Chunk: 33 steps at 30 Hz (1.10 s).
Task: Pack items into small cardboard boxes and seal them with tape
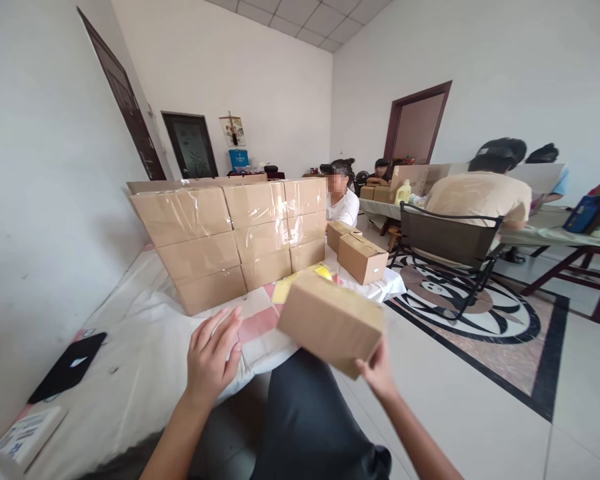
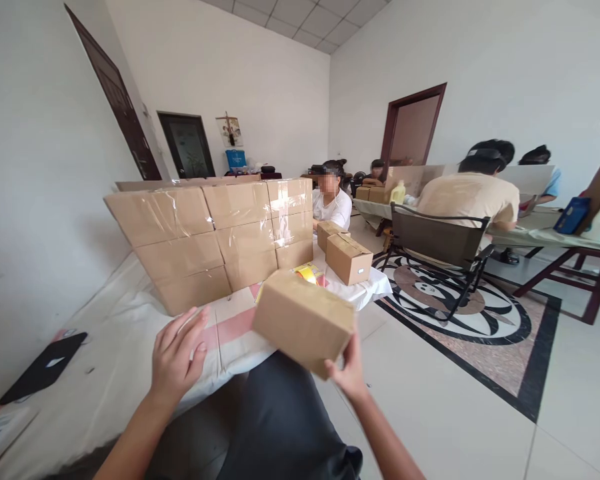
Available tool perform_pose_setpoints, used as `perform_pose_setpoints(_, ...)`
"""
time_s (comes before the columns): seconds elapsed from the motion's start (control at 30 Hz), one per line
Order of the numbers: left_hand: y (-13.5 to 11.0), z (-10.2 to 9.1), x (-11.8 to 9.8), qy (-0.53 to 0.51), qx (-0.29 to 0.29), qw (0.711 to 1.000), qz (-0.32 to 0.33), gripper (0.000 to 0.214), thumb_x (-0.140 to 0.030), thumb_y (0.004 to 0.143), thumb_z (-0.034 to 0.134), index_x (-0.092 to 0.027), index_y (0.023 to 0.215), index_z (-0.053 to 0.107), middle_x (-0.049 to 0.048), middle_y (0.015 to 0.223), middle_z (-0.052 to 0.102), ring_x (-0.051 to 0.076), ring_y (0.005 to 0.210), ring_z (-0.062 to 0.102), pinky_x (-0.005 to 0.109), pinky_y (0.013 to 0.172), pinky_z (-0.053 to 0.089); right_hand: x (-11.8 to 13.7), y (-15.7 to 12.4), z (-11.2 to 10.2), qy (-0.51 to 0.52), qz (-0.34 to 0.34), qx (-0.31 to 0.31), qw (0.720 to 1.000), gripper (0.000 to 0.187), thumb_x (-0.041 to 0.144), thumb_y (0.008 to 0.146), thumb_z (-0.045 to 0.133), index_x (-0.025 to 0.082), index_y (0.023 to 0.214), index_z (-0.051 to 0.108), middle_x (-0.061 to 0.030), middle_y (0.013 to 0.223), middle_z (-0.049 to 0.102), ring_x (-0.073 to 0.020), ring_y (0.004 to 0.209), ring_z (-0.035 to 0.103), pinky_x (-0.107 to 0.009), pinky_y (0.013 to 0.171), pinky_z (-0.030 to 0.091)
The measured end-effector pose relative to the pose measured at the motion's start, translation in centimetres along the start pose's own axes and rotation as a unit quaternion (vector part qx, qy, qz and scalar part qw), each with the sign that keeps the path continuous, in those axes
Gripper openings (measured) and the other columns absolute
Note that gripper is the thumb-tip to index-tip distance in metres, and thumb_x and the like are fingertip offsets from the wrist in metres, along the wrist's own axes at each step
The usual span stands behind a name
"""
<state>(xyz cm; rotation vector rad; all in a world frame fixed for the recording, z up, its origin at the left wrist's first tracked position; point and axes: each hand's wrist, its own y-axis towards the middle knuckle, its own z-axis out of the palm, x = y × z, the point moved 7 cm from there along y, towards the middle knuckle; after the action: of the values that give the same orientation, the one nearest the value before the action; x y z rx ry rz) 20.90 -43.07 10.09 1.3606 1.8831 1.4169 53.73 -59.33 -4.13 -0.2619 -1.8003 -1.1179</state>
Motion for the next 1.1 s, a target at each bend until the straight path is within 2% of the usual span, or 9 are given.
perform_pose_setpoints(0.07, -0.4, -0.5, 0.4, 0.018, -0.011, 1.000, -0.006, 0.048, -0.013, 0.091, 0.056, -0.019, 0.139, 0.055, 0.0144, 0.126, 0.073, 0.033, 0.122, 0.064, 0.047, 0.098, 0.049, -0.2, 1.3, -6.7, -0.065, 0.020, -0.056, 0.996, 0.113, 0.083, 0.075, 0.059, 0.022, 0.162, 0.020, -0.0263, 0.142, 0.053, -0.0453, 0.130, 0.057, -0.061, 0.095, 0.056)
perform_pose_setpoints(0.13, -1.1, -1.0, 0.6, 0.041, -0.030, 0.999, -0.006, 0.045, -0.012, 0.087, 0.064, -0.019, 0.131, 0.059, 0.0146, 0.123, 0.074, 0.033, 0.115, 0.066, 0.046, 0.096, 0.051, 0.2, 3.1, -12.4, -0.119, 0.014, -0.100, 0.988, 0.114, 0.079, 0.075, 0.061, 0.023, 0.163, 0.014, -0.0260, 0.141, 0.052, -0.0438, 0.127, 0.058, -0.059, 0.094, 0.055)
perform_pose_setpoints(0.2, -1.8, -1.4, 0.6, 0.062, -0.050, 0.997, -0.008, 0.047, -0.011, 0.082, 0.070, -0.018, 0.128, 0.060, 0.0159, 0.121, 0.073, 0.034, 0.110, 0.067, 0.046, 0.093, 0.052, 0.2, 5.1, -16.2, -0.170, 0.005, -0.130, 0.977, 0.116, 0.074, 0.077, 0.063, 0.027, 0.164, 0.003, -0.0235, 0.147, 0.045, -0.0421, 0.129, 0.056, -0.059, 0.095, 0.054)
perform_pose_setpoints(0.27, -2.7, -1.7, 0.5, 0.076, -0.062, 0.995, -0.012, 0.053, -0.011, 0.080, 0.073, -0.017, 0.130, 0.059, 0.0168, 0.119, 0.072, 0.034, 0.106, 0.067, 0.045, 0.090, 0.054, -0.7, 7.1, -18.2, -0.250, 0.011, -0.157, 0.955, 0.126, 0.072, 0.072, 0.067, 0.025, 0.165, -0.005, -0.0242, 0.151, 0.037, -0.0443, 0.133, 0.051, -0.061, 0.096, 0.051)
perform_pose_setpoints(0.37, -3.8, -2.1, 0.2, 0.087, -0.055, 0.995, -0.008, 0.056, -0.010, 0.078, 0.076, -0.015, 0.131, 0.058, 0.0173, 0.115, 0.072, 0.034, 0.103, 0.068, 0.045, 0.087, 0.054, -4.1, 9.2, -17.6, -0.351, 0.038, -0.135, 0.926, 0.138, 0.077, 0.065, 0.069, 0.014, 0.165, -0.002, -0.0284, 0.146, 0.034, -0.0491, 0.131, 0.046, -0.065, 0.099, 0.046)
perform_pose_setpoints(0.47, -4.6, -2.2, 0.0, 0.094, -0.038, 0.995, -0.011, 0.052, -0.010, 0.079, 0.075, -0.015, 0.128, 0.059, 0.0171, 0.112, 0.073, 0.034, 0.100, 0.068, 0.044, 0.085, 0.054, -7.8, 10.2, -15.0, -0.378, 0.061, -0.083, 0.920, 0.141, 0.080, 0.066, 0.066, 0.008, 0.163, -0.006, -0.0320, 0.147, 0.029, -0.0505, 0.132, 0.046, -0.063, 0.100, 0.045)
perform_pose_setpoints(0.57, -5.2, -1.8, 0.0, 0.096, -0.015, 0.995, -0.023, 0.047, -0.011, 0.082, 0.073, -0.016, 0.127, 0.060, 0.0162, 0.112, 0.073, 0.033, 0.099, 0.068, 0.044, 0.085, 0.053, -9.8, 10.9, -13.5, -0.385, 0.081, -0.081, 0.916, 0.147, 0.083, 0.066, 0.063, 0.002, 0.161, -0.014, -0.0363, 0.150, 0.023, -0.0528, 0.133, 0.045, -0.062, 0.099, 0.046)
perform_pose_setpoints(0.87, -6.3, 1.3, -0.2, 0.049, 0.053, 0.997, -0.025, 0.040, -0.014, 0.088, 0.063, -0.019, 0.127, 0.062, 0.0126, 0.114, 0.075, 0.029, 0.103, 0.071, 0.041, 0.089, 0.051, -10.6, 17.1, -11.8, -0.423, 0.053, -0.044, 0.904, 0.145, 0.086, 0.066, 0.063, 0.004, 0.162, -0.008, -0.0345, 0.143, 0.031, -0.0543, 0.128, 0.047, -0.064, 0.096, 0.047)
perform_pose_setpoints(1.1, -6.2, 2.9, -0.7, 0.036, 0.094, 0.995, -0.027, 0.033, -0.013, 0.090, 0.059, -0.019, 0.121, 0.063, 0.0119, 0.113, 0.076, 0.028, 0.103, 0.070, 0.040, 0.089, 0.049, -11.8, 18.7, -11.2, -0.407, 0.064, -0.042, 0.910, 0.147, 0.087, 0.064, 0.064, 0.005, 0.161, -0.010, -0.0359, 0.146, 0.028, -0.0549, 0.129, 0.043, -0.065, 0.094, 0.046)
